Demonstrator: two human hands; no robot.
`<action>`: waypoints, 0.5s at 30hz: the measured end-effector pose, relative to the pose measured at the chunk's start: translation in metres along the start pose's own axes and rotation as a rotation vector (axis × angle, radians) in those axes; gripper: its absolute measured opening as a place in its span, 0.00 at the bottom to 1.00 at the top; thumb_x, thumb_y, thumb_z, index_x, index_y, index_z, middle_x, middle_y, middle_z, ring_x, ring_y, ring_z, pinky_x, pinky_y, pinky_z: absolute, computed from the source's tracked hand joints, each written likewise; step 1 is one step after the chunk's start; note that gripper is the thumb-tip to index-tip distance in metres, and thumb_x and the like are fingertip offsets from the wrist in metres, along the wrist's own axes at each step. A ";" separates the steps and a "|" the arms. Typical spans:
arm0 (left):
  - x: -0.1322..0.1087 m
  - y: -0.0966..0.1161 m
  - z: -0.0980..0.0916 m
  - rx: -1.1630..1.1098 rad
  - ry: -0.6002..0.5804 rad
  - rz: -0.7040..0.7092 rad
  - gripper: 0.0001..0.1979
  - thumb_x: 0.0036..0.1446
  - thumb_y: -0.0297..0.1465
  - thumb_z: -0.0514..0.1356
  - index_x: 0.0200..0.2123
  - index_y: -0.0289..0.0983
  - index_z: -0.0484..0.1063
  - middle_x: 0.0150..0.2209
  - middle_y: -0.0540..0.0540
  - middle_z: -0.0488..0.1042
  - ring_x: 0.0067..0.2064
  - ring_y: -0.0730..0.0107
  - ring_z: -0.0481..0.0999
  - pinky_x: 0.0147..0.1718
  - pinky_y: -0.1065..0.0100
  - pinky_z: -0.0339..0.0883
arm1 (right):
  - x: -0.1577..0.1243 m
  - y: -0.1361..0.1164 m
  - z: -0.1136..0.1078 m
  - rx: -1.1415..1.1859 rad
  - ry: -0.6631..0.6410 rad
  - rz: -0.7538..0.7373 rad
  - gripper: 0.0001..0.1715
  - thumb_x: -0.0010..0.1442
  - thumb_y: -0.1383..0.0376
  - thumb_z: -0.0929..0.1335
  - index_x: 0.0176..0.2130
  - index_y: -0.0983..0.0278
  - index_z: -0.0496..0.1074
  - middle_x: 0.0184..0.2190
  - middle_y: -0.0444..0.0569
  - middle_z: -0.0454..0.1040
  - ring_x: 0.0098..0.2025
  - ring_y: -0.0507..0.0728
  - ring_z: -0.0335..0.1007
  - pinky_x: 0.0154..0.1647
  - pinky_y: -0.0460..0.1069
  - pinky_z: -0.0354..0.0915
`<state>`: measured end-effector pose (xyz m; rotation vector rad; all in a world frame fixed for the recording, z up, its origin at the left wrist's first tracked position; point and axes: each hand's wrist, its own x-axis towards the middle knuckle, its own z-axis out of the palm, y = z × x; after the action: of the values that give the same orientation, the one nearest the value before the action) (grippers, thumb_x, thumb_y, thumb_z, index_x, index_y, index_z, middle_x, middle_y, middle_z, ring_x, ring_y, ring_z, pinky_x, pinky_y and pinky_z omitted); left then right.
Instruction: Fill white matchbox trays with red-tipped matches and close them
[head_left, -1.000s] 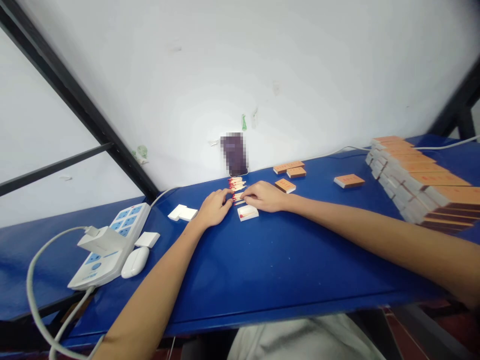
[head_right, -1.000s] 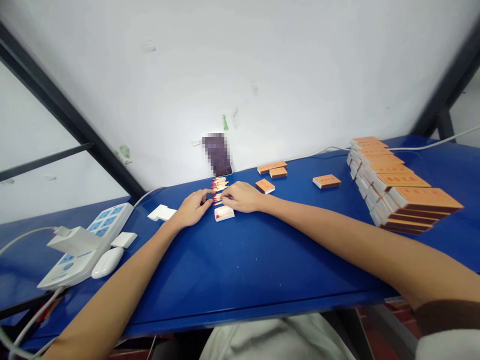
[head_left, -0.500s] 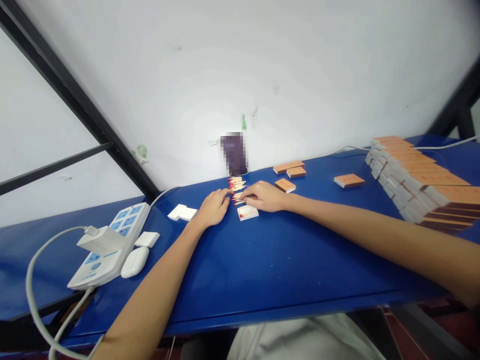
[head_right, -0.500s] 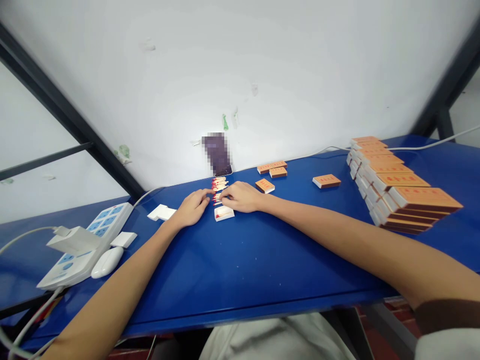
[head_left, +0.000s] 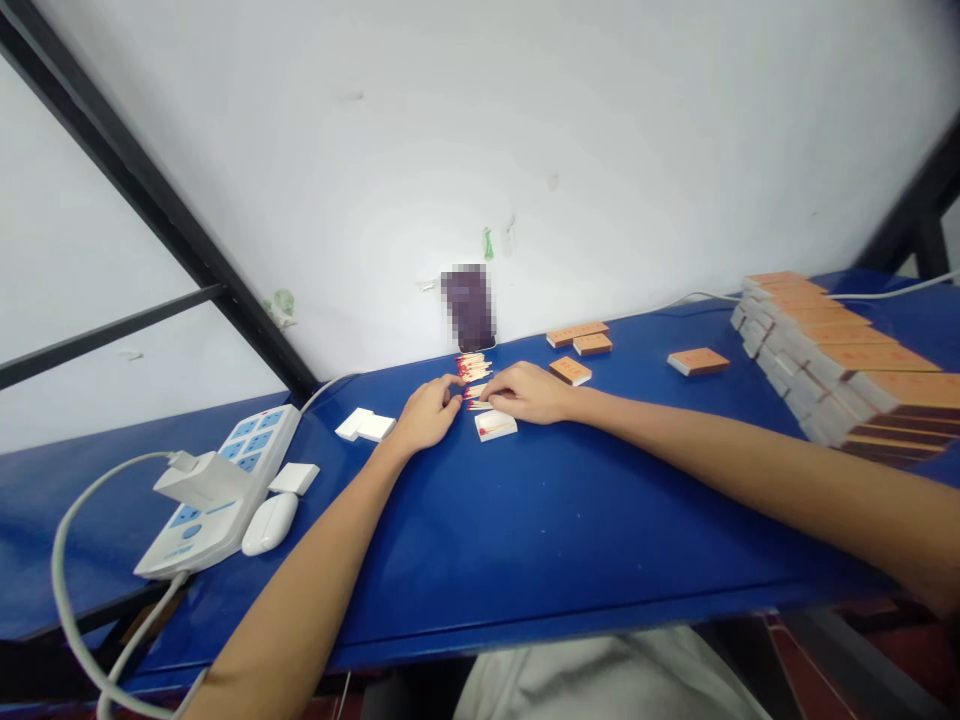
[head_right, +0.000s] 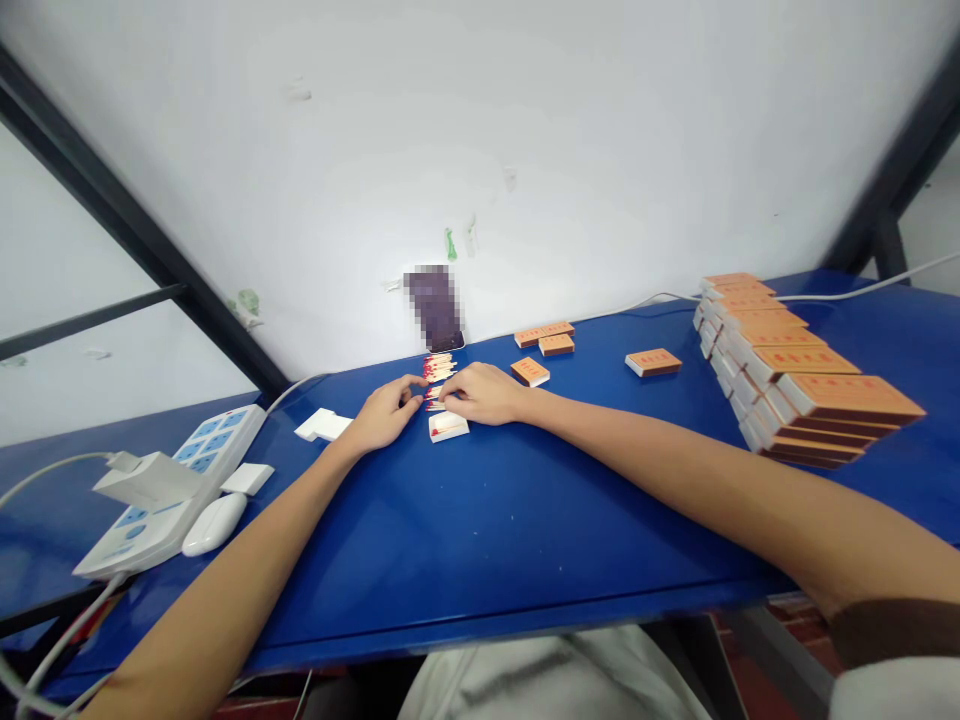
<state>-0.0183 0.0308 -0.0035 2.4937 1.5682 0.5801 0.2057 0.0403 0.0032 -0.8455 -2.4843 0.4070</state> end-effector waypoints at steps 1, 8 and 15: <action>0.000 0.000 0.000 -0.007 0.001 -0.005 0.14 0.61 0.32 0.51 0.49 0.39 0.68 0.27 0.51 0.69 0.32 0.66 0.71 0.35 0.65 0.63 | 0.000 0.000 0.000 0.002 0.007 -0.005 0.16 0.58 0.67 0.64 0.40 0.63 0.81 0.32 0.48 0.79 0.32 0.54 0.68 0.34 0.47 0.55; 0.000 -0.002 -0.006 -0.055 0.016 -0.083 0.07 0.59 0.33 0.53 0.41 0.41 0.67 0.28 0.53 0.74 0.30 0.68 0.72 0.31 0.67 0.60 | 0.004 0.006 0.000 0.144 0.063 0.103 0.14 0.57 0.62 0.67 0.37 0.66 0.81 0.22 0.43 0.71 0.26 0.50 0.60 0.30 0.46 0.53; -0.001 0.001 -0.008 -0.026 -0.004 -0.060 0.07 0.57 0.32 0.53 0.36 0.41 0.71 0.26 0.52 0.73 0.28 0.69 0.70 0.29 0.68 0.59 | 0.006 0.010 -0.003 0.227 -0.001 0.134 0.17 0.54 0.56 0.70 0.36 0.66 0.81 0.20 0.41 0.65 0.24 0.49 0.55 0.27 0.46 0.50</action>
<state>-0.0205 0.0290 0.0043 2.4190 1.6168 0.5823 0.2076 0.0524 0.0033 -0.9185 -2.3334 0.7198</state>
